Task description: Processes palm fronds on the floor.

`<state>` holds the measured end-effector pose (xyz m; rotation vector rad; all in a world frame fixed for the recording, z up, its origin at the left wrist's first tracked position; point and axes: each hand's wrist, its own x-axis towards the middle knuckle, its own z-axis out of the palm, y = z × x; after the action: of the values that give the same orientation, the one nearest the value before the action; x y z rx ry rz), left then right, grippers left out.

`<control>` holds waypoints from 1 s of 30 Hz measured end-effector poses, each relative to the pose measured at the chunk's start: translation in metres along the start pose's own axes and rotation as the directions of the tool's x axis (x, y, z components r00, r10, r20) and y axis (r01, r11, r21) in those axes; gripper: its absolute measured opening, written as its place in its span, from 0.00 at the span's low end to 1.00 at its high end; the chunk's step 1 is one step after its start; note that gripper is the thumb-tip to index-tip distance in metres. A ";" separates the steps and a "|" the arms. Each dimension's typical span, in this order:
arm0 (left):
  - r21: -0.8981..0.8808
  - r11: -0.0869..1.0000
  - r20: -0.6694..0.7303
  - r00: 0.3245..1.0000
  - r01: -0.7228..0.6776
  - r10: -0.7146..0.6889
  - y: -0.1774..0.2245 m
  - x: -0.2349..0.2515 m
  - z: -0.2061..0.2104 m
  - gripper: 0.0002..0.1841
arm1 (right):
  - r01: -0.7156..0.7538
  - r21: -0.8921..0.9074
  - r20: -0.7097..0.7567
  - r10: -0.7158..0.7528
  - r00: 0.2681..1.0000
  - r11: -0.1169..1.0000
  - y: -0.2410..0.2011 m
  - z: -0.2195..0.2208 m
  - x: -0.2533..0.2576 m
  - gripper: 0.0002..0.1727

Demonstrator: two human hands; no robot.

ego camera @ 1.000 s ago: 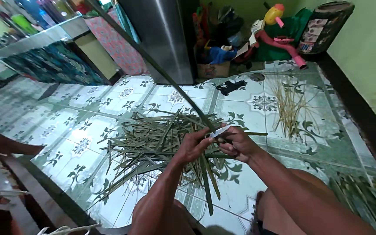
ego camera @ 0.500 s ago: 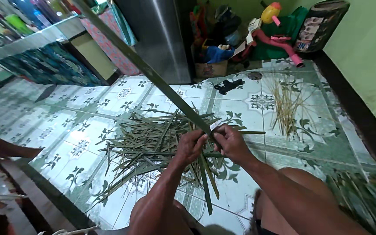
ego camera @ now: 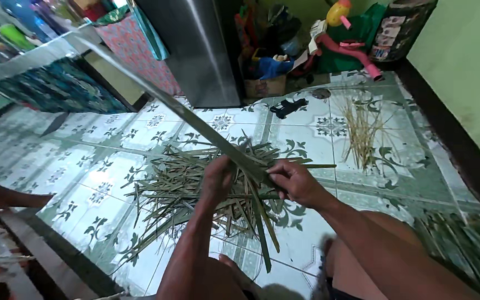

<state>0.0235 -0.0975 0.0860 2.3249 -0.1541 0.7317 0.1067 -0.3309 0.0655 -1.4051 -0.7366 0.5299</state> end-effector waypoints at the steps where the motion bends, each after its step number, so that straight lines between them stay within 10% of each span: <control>1: -0.013 0.999 -0.022 0.999 0.039 -0.039 -0.003 0.001 -0.005 0.10 | 0.027 -0.031 0.009 -0.027 1.000 0.999 0.002 0.001 -0.001 0.09; 7: -0.155 0.984 0.102 0.992 0.086 -0.071 0.010 -0.007 0.015 0.11 | 0.024 -0.061 -0.006 -0.025 1.000 0.998 0.005 -0.001 0.000 0.09; 16: -0.421 0.864 -0.397 0.800 0.276 -0.449 -0.036 -0.004 -0.073 0.14 | -0.053 -0.322 0.168 0.112 0.979 0.945 0.027 -0.038 -0.007 0.12; 25: -0.326 0.885 -0.235 0.878 0.332 -0.416 -0.025 0.002 -0.023 0.18 | -0.127 -0.215 0.154 0.162 0.975 0.968 0.062 -0.029 0.036 0.31; 30: -0.102 0.973 -0.181 0.958 0.208 -0.224 -0.020 0.007 0.010 0.22 | -0.207 0.141 0.180 0.181 0.967 0.968 0.025 0.024 0.063 0.37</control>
<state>0.0397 -0.0877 0.0721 2.1375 0.1523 0.8161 0.1339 -0.2658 0.0501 -1.3014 -0.6761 0.8505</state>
